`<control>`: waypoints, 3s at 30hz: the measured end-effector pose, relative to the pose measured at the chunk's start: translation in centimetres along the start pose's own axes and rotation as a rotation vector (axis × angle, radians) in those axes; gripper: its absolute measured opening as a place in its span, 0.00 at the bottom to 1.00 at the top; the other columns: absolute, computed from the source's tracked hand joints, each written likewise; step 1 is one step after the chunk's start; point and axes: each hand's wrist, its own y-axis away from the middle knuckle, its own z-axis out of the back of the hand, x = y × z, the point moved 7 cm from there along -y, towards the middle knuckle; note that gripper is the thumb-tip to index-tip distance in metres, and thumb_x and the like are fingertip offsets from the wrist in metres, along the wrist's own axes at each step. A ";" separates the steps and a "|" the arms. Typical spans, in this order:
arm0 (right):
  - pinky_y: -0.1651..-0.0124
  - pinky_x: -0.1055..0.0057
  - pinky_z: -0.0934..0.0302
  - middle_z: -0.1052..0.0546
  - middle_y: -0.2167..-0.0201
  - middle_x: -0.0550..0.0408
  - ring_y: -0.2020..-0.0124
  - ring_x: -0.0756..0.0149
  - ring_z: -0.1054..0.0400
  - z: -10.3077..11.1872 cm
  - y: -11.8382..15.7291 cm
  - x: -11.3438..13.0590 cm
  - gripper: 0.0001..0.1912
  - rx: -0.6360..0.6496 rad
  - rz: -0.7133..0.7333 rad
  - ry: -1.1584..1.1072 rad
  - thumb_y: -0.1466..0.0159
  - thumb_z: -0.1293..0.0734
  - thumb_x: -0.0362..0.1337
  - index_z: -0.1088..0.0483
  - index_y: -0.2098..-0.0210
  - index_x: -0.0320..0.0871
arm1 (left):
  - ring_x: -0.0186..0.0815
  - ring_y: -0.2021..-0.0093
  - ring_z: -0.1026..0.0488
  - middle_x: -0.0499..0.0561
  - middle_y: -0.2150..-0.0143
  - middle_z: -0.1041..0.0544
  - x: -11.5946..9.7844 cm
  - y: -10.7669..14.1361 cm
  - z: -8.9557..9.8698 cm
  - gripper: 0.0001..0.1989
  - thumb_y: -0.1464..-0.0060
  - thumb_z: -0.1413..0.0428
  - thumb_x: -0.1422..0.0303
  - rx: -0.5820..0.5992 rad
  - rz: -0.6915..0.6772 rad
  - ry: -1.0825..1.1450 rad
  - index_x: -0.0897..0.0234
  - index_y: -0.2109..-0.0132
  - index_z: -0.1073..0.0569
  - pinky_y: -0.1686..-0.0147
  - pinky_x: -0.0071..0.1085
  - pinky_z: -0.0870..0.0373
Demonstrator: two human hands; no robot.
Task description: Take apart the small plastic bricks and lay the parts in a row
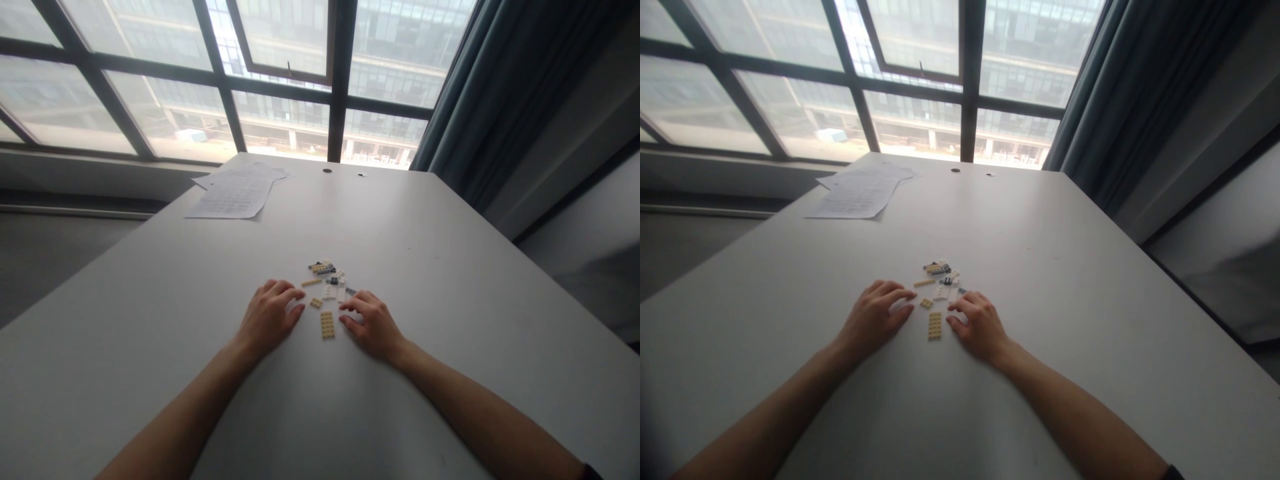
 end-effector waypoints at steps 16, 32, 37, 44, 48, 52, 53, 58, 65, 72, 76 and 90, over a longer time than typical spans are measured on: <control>0.52 0.64 0.40 0.27 0.63 0.52 0.58 0.62 0.35 -0.3 -0.3 -0.8 0.06 0.003 0.002 0.089 0.39 0.34 0.34 0.26 0.62 0.44 | 0.42 0.58 0.30 0.53 0.60 0.23 1.8 -3.4 -1.5 0.11 0.44 0.48 0.65 -0.014 0.172 -0.024 0.61 0.61 0.22 0.55 0.38 0.33; 0.64 0.70 0.37 0.23 0.73 0.53 0.71 0.67 0.31 0.0 -0.4 -0.7 0.12 -0.129 -0.284 -0.693 0.40 0.33 0.44 0.26 0.66 0.41 | 0.32 0.70 0.27 0.48 0.68 0.21 -3.4 -2.8 1.8 0.07 0.46 0.44 0.65 0.048 0.147 0.518 0.62 0.64 0.22 0.66 0.27 0.32; 0.68 0.71 0.39 0.23 0.76 0.53 0.76 0.70 0.33 -1.7 0.0 0.3 0.15 0.027 -0.393 -0.985 0.43 0.31 0.46 0.25 0.69 0.39 | 0.35 0.68 0.25 0.49 0.68 0.19 -3.1 -3.0 1.8 0.09 0.48 0.43 0.65 0.056 0.225 0.665 0.64 0.64 0.21 0.65 0.28 0.30; 0.69 0.73 0.41 0.23 0.76 0.54 0.76 0.71 0.33 -2.5 0.2 0.9 0.12 0.087 -0.416 -1.091 0.44 0.30 0.43 0.24 0.70 0.39 | 0.36 0.66 0.24 0.50 0.67 0.19 -3.4 -3.1 2.0 0.07 0.49 0.42 0.67 0.068 0.182 0.739 0.64 0.64 0.21 0.62 0.29 0.29; 0.70 0.73 0.41 0.24 0.77 0.58 0.76 0.72 0.34 -1.8 0.3 0.2 0.09 -0.016 -0.412 -0.978 0.49 0.26 0.38 0.27 0.73 0.40 | 0.36 0.65 0.23 0.50 0.67 0.19 -3.5 -3.1 1.7 0.06 0.49 0.42 0.68 0.096 0.161 0.806 0.64 0.65 0.21 0.60 0.29 0.28; 0.70 0.74 0.41 0.25 0.77 0.58 0.76 0.71 0.34 -1.8 0.4 0.0 0.08 -0.034 -0.371 -0.893 0.48 0.27 0.38 0.27 0.72 0.40 | 0.36 0.65 0.24 0.50 0.67 0.20 -3.5 -3.1 1.6 0.06 0.49 0.42 0.69 0.101 0.161 0.830 0.65 0.66 0.22 0.62 0.29 0.28; 0.70 0.73 0.40 0.25 0.76 0.57 0.75 0.71 0.33 -1.8 0.4 -0.1 0.08 -0.035 -0.365 -0.884 0.47 0.27 0.39 0.27 0.72 0.40 | 0.36 0.65 0.24 0.51 0.67 0.20 -3.4 -3.1 1.6 0.06 0.49 0.42 0.68 0.097 0.165 0.834 0.65 0.66 0.22 0.62 0.29 0.28; 0.67 0.72 0.37 0.24 0.75 0.55 0.74 0.70 0.32 -1.9 0.3 0.9 0.12 0.019 -0.304 -0.895 0.41 0.32 0.44 0.25 0.68 0.40 | 0.35 0.66 0.24 0.50 0.68 0.20 -3.1 -3.1 1.5 0.08 0.50 0.40 0.65 0.070 0.203 0.828 0.65 0.65 0.22 0.63 0.29 0.28; 0.68 0.72 0.39 0.25 0.78 0.55 0.75 0.70 0.34 -2.1 0.2 1.9 0.15 0.100 -0.283 -0.951 0.40 0.34 0.45 0.25 0.68 0.40 | 0.36 0.64 0.25 0.53 0.63 0.21 -4.1 -3.0 2.0 0.11 0.44 0.45 0.64 0.105 0.105 0.706 0.64 0.59 0.23 0.64 0.30 0.29; 0.69 0.72 0.42 0.26 0.79 0.58 0.76 0.71 0.36 -1.6 0.0 1.2 0.10 0.043 -0.300 -0.946 0.41 0.34 0.41 0.24 0.70 0.41 | 0.43 0.48 0.32 0.57 0.49 0.28 -5.9 -2.4 2.8 0.25 0.52 0.38 0.59 0.085 -0.154 0.418 0.60 0.47 0.29 0.47 0.40 0.34; 0.69 0.73 0.43 0.26 0.77 0.57 0.75 0.71 0.38 -1.9 -0.1 1.4 0.10 0.086 -0.263 -0.894 0.41 0.34 0.39 0.24 0.73 0.41 | 0.42 0.49 0.32 0.56 0.50 0.27 -6.0 -2.1 2.4 0.21 0.50 0.39 0.61 0.082 -0.165 0.332 0.61 0.49 0.29 0.48 0.40 0.34; 0.49 0.61 0.40 0.28 0.57 0.50 0.53 0.59 0.36 -1.2 -0.2 1.1 0.23 0.153 0.006 -0.055 0.46 0.28 0.39 0.29 0.50 0.46 | 0.43 0.54 0.34 0.52 0.56 0.27 -3.1 1.6 -0.4 0.21 0.51 0.39 0.58 0.247 -0.164 0.061 0.56 0.49 0.28 0.53 0.41 0.37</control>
